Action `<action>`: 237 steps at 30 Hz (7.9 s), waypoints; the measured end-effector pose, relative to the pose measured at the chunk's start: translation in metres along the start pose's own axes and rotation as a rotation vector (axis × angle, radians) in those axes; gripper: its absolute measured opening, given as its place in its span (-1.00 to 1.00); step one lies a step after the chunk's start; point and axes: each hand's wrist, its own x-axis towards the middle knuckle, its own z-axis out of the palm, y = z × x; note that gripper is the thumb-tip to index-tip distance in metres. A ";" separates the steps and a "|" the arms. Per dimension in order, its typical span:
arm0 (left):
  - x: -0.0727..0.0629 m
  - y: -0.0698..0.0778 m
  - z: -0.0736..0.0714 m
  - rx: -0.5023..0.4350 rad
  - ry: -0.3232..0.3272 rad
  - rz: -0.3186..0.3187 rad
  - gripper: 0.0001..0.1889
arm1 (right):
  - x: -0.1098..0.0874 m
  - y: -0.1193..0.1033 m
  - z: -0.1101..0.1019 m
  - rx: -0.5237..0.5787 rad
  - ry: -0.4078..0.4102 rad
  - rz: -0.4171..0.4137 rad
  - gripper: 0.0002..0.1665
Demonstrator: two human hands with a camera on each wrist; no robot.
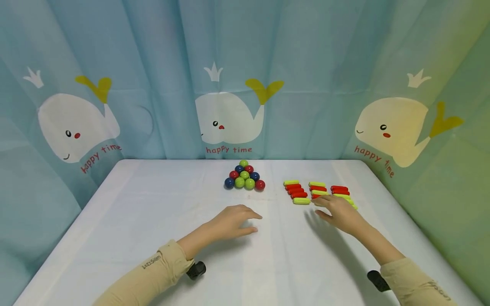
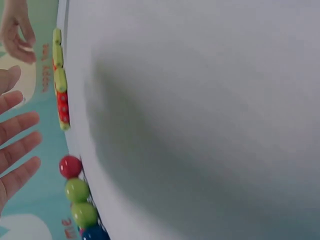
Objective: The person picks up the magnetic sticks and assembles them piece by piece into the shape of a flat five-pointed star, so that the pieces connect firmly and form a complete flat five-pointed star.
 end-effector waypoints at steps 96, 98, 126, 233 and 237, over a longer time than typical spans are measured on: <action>0.044 0.011 0.019 -0.167 0.050 -0.167 -0.64 | 0.062 -0.015 0.028 0.170 -0.079 0.131 -0.66; 0.038 0.008 0.016 -0.192 0.059 -0.180 -0.64 | 0.067 -0.019 0.031 0.196 -0.065 0.113 -0.67; -0.034 -0.014 0.010 -0.455 0.197 -0.272 -0.64 | 0.151 -0.061 0.070 0.347 -0.090 0.110 -0.75; -0.033 -0.025 0.006 -0.819 0.386 -0.483 -0.38 | 0.120 -0.117 0.047 1.257 -0.109 0.479 -0.58; -0.038 -0.025 0.008 -0.824 0.365 -0.484 -0.39 | 0.114 -0.102 0.050 1.200 -0.114 0.515 -0.60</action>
